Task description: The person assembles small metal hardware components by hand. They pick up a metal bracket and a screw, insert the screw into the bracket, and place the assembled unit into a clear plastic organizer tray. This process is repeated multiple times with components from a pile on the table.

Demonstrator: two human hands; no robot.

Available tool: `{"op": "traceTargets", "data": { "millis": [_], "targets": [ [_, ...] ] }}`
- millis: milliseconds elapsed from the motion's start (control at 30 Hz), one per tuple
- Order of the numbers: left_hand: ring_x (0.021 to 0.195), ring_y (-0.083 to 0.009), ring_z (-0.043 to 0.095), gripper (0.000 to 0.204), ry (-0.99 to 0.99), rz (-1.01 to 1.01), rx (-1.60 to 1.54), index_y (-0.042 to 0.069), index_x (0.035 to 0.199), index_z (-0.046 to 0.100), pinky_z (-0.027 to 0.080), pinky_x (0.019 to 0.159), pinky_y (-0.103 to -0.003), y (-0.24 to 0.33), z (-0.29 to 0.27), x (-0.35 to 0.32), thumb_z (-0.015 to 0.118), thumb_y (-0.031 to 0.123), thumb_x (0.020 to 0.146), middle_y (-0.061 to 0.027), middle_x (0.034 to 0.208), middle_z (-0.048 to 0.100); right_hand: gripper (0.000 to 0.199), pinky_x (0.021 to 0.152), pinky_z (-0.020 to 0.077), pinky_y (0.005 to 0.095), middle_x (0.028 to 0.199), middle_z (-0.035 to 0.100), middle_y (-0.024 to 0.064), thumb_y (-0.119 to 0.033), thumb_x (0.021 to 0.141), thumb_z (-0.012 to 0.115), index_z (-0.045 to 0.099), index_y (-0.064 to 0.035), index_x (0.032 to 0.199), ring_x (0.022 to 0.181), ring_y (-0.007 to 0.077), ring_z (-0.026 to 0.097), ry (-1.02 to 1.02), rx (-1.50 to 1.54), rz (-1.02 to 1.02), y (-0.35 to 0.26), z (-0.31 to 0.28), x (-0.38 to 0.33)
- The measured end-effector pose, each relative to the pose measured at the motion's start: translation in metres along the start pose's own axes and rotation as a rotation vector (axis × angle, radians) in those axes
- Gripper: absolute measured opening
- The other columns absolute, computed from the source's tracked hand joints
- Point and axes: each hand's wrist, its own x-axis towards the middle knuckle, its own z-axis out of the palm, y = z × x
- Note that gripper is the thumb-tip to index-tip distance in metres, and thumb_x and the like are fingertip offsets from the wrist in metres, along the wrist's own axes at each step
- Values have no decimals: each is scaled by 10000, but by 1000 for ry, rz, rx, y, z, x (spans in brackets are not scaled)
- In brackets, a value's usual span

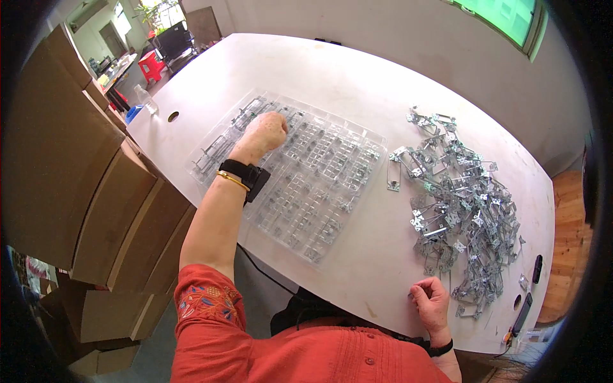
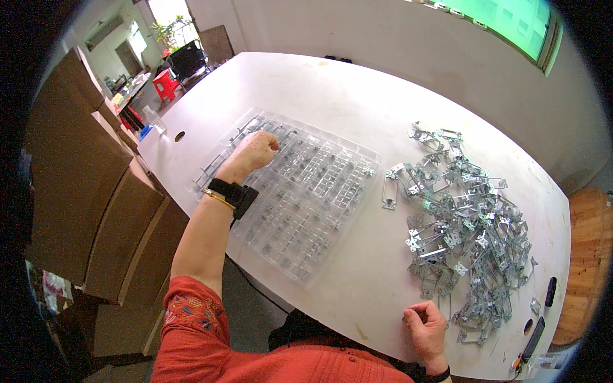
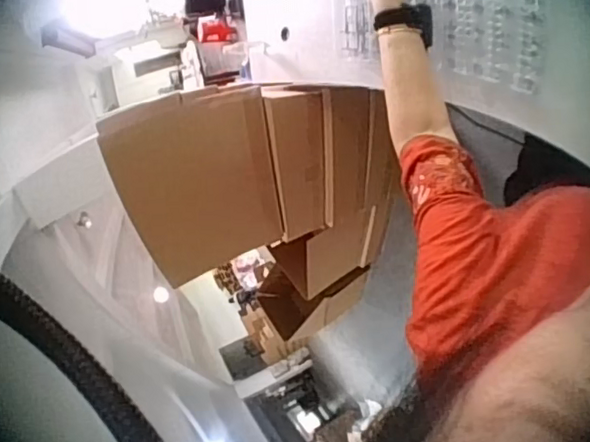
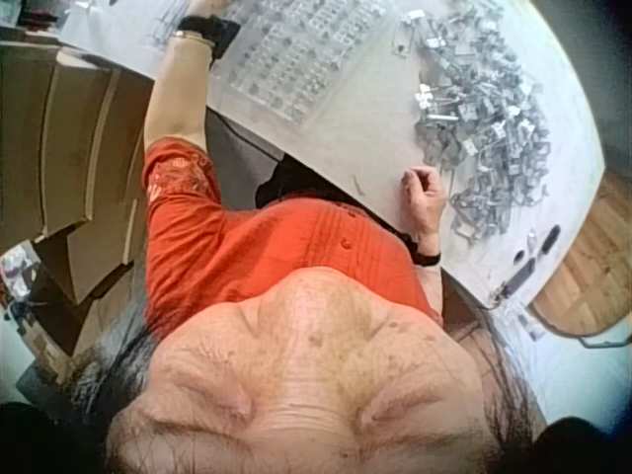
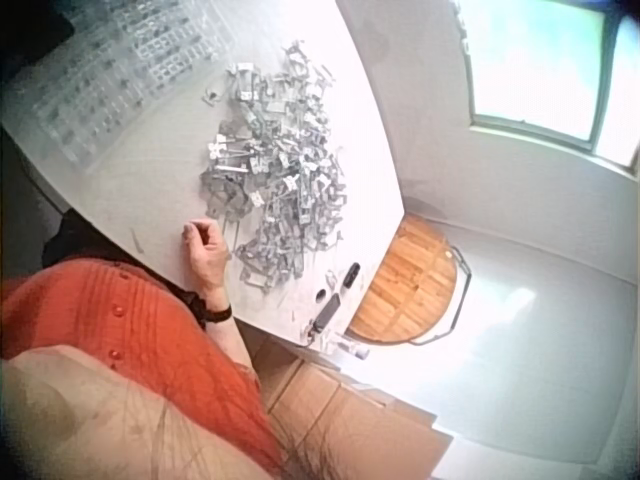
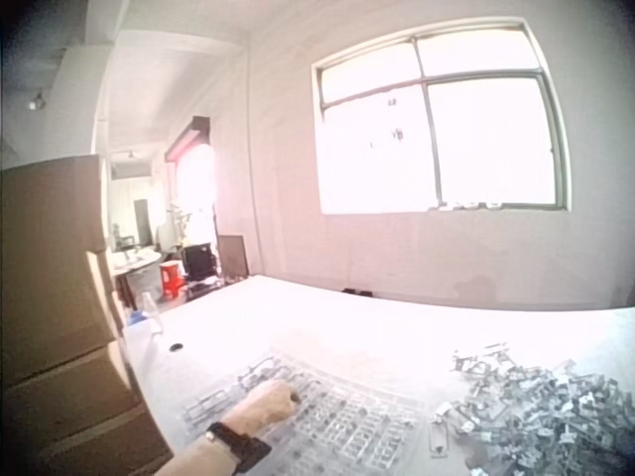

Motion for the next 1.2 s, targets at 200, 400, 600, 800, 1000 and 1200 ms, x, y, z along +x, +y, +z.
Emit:
{"op": "traceTargets", "data": {
  "millis": [200,400,600,800,1000,1200],
  "targets": [
    [1116,-429,760,269,130,129,-22,17,1165,817,604,962,-488,47,-44,-60,618,86,998,-252,1163,792,102,685,526,244,868,727,-13,-63,1030,795,705,-22,1055,759,58,650,6,-34,-44,4,0,0],
    [1011,-440,742,234,-106,462,-120,36,1146,747,599,889,-522,101,-49,-171,662,237,1061,-215,1056,755,81,666,515,235,862,723,-6,-42,1040,780,705,-30,1066,743,65,649,-21,86,-42,7,-2,-5],
    [1021,-441,731,250,-461,635,-191,62,1189,708,597,881,-532,133,1,-250,646,280,1083,-198,1091,720,80,681,524,238,853,717,-12,-38,1029,794,719,-33,1056,746,77,652,-44,81,-89,4,-3,-11],
    [1003,-456,721,236,-529,802,-311,30,1075,697,584,868,-553,154,75,-270,662,263,1067,-207,1037,718,100,750,561,296,935,738,41,-15,972,830,755,-28,1035,810,136,673,-7,-213,-361,8,-12,-18],
    [1006,-455,722,211,-557,747,-436,38,1040,730,575,863,-558,175,114,-268,661,237,1050,-207,1023,742,138,752,561,316,952,731,79,1,930,843,758,-45,1029,823,177,682,0,-327,-471,6,-9,-32],
    [975,-449,711,189,-460,744,-538,66,1077,723,567,840,-545,172,149,-275,647,238,1064,-188,1027,709,95,736,505,271,965,696,31,18,970,812,753,-31,1026,825,107,614,-64,-327,-462,10,-10,-38]
  ]
}}
